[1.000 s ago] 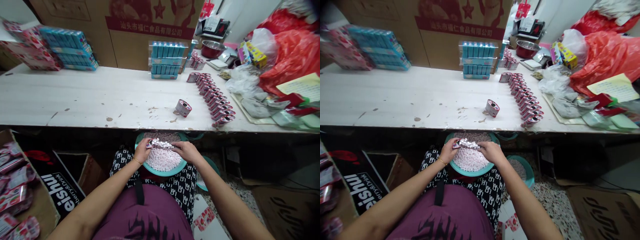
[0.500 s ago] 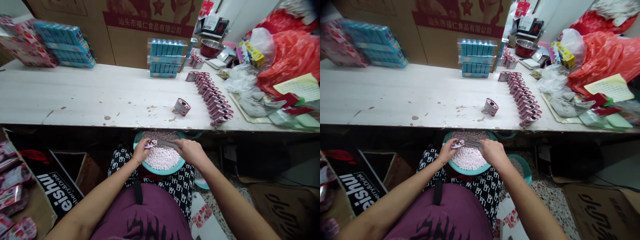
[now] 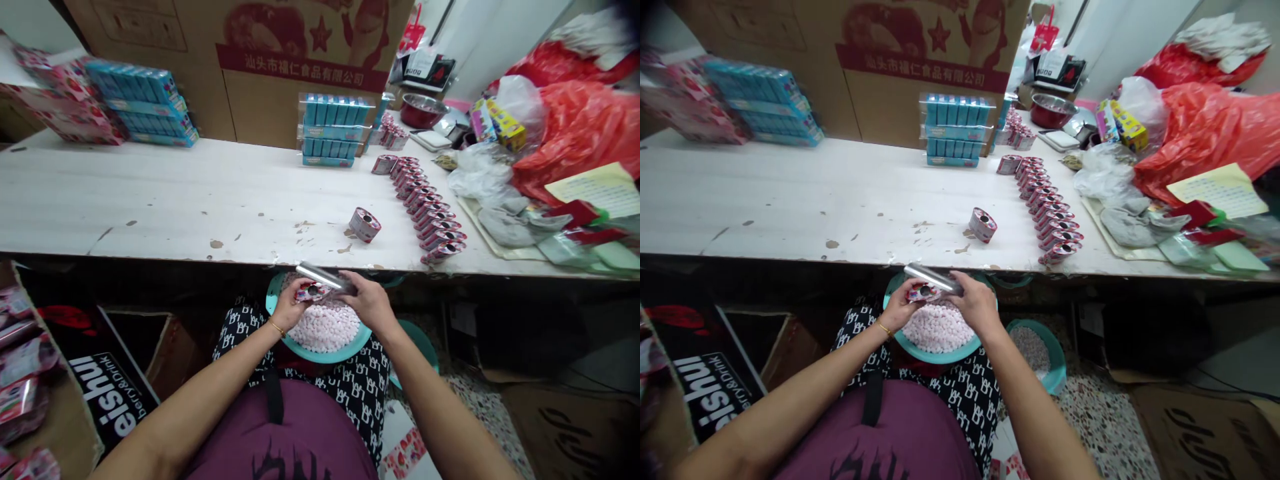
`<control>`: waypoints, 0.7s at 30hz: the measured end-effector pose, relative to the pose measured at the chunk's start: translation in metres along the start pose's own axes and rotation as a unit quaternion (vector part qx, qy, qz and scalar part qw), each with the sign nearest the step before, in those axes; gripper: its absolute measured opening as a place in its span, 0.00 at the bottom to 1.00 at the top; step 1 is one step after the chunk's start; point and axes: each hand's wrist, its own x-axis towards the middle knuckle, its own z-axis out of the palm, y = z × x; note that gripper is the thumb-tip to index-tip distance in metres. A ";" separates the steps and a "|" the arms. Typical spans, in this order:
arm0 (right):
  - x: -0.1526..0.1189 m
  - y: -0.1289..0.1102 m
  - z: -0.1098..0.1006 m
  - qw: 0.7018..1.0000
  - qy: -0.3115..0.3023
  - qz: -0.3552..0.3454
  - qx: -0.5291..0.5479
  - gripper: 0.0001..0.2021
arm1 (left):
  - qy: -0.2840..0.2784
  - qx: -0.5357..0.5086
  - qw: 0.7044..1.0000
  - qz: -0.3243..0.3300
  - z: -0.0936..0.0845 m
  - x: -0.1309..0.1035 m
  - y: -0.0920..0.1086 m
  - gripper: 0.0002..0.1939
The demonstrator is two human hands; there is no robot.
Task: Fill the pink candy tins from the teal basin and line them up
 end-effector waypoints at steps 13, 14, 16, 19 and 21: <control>0.040 -0.016 -0.030 0.987 0.006 -0.123 -0.101 0.23 | -0.081 0.009 0.995 0.052 0.013 0.049 0.061 0.17; 0.044 -0.015 -0.035 0.985 0.008 -0.129 -0.118 0.24 | -0.080 0.004 0.995 0.065 0.016 0.057 0.065 0.18; 0.058 -0.011 -0.044 0.982 0.038 -0.112 -0.148 0.23 | -0.043 -0.005 0.996 0.074 0.021 0.071 0.075 0.28; 0.083 0.007 -0.050 0.976 0.092 -0.042 -0.195 0.20 | 0.007 -0.018 0.999 0.046 0.012 0.081 0.092 0.42; 0.098 0.024 -0.049 0.969 0.103 -0.003 -0.223 0.19 | 0.017 -0.025 0.999 0.046 -0.018 0.072 0.102 0.39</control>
